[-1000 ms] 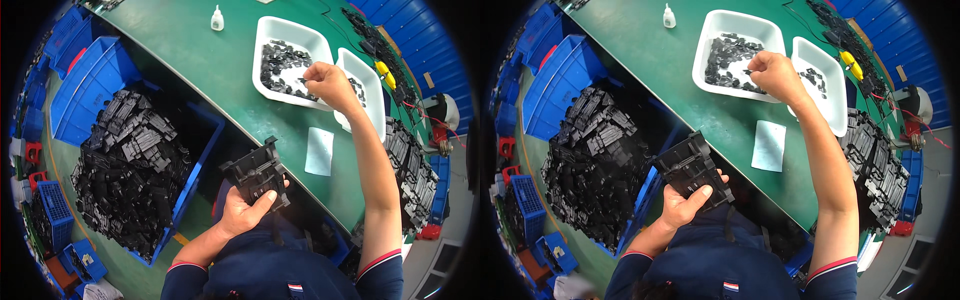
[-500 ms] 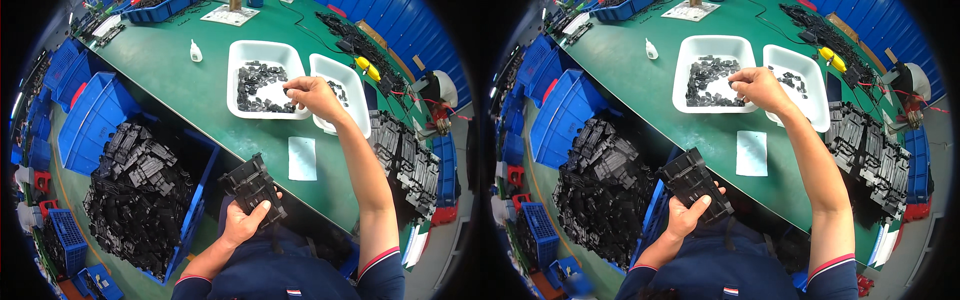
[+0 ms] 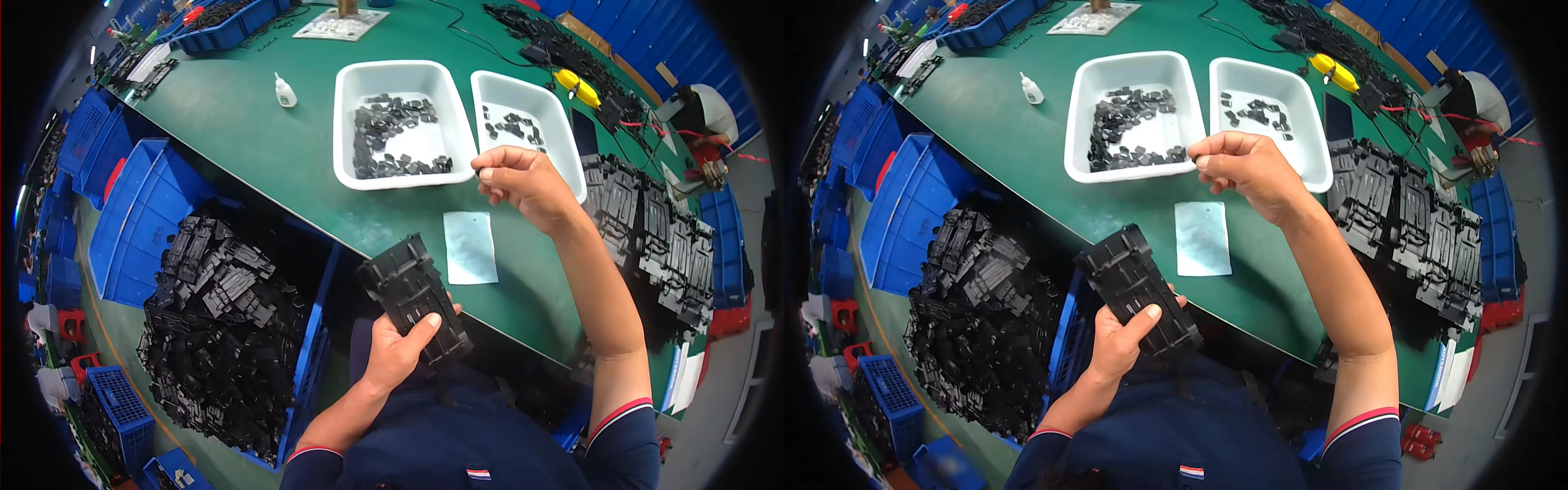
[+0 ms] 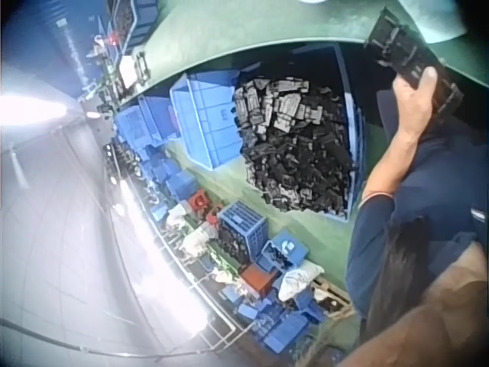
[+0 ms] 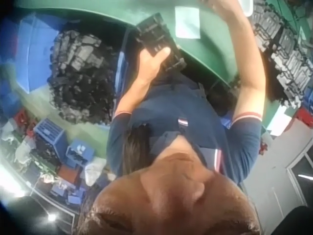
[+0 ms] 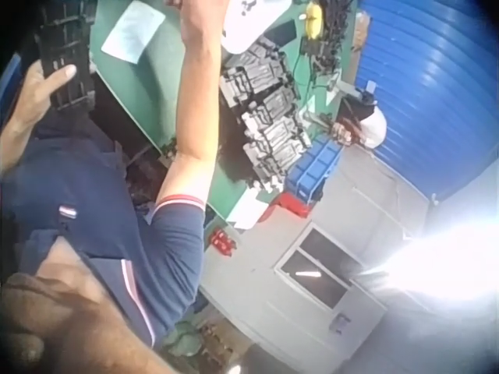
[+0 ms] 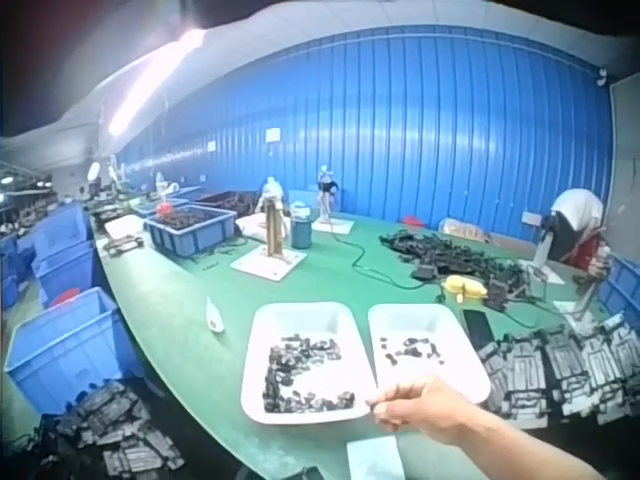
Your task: The person assembles small black plastic components onto a larger base part by hand, taking the components from a parts bin and attaching them to the base.
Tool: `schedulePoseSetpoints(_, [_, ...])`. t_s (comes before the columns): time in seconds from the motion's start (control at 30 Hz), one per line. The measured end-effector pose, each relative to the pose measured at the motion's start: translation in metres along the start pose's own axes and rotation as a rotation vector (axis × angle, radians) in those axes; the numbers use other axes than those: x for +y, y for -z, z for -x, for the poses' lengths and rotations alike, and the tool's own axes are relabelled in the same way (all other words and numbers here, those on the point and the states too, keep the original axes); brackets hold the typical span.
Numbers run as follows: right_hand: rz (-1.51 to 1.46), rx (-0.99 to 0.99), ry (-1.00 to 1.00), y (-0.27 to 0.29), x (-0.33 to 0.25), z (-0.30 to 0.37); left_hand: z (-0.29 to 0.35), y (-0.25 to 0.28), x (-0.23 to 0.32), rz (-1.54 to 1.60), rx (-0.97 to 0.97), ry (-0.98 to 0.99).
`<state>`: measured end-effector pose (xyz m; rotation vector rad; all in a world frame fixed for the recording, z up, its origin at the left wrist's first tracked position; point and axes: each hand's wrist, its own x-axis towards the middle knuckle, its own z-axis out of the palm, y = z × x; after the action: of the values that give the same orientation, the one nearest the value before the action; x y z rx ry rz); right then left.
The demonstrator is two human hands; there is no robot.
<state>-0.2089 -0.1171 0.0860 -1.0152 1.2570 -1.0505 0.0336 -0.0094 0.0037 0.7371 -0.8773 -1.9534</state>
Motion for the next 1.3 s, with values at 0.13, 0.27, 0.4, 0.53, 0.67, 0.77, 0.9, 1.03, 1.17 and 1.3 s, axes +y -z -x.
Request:
schedulePoseSetpoints(0.13, [-0.051, -0.012, -0.046, 0.001, 0.007, 0.027, -0.009, -0.004, -0.001, 0.022, 0.016, 0.061])
schedulePoseSetpoints(0.27, [0.084, 0.036, -0.036, 0.003, 0.019, 0.045, -0.016, -0.008, -0.005, 0.074, 0.007, 0.063])
schedulePoseSetpoints(0.4, [0.372, 0.112, -0.067, 0.003, 0.034, 0.051, -0.021, -0.007, -0.008, 0.093, -0.016, 0.087])
schedulePoseSetpoints(0.53, [0.389, 0.151, -0.083, -0.001, 0.046, 0.047, -0.021, -0.006, -0.008, 0.094, -0.024, 0.117])
schedulePoseSetpoints(0.67, [0.453, 0.172, -0.084, -0.007, 0.05, 0.043, -0.021, -0.002, -0.01, 0.069, -0.026, 0.155])
schedulePoseSetpoints(0.77, [0.522, 0.21, -0.021, -0.012, 0.054, 0.039, -0.023, -0.001, -0.01, 0.067, -0.028, 0.161])
schedulePoseSetpoints(0.9, [0.656, 0.227, 0.044, -0.017, 0.054, 0.033, -0.024, 0.002, -0.01, 0.057, -0.033, 0.167])
schedulePoseSetpoints(1.03, [0.763, 0.23, 0.129, -0.019, 0.057, 0.03, -0.026, 0.002, -0.007, 0.05, -0.032, 0.189])
schedulePoseSetpoints(1.17, [0.859, 0.226, 0.169, -0.024, 0.057, 0.026, -0.026, 0.004, -0.01, 0.041, -0.046, 0.177])
schedulePoseSetpoints(1.3, [1.044, 0.23, 0.362, -0.026, 0.065, 0.022, -0.026, 0.0, -0.008, 0.041, -0.019, 0.157])
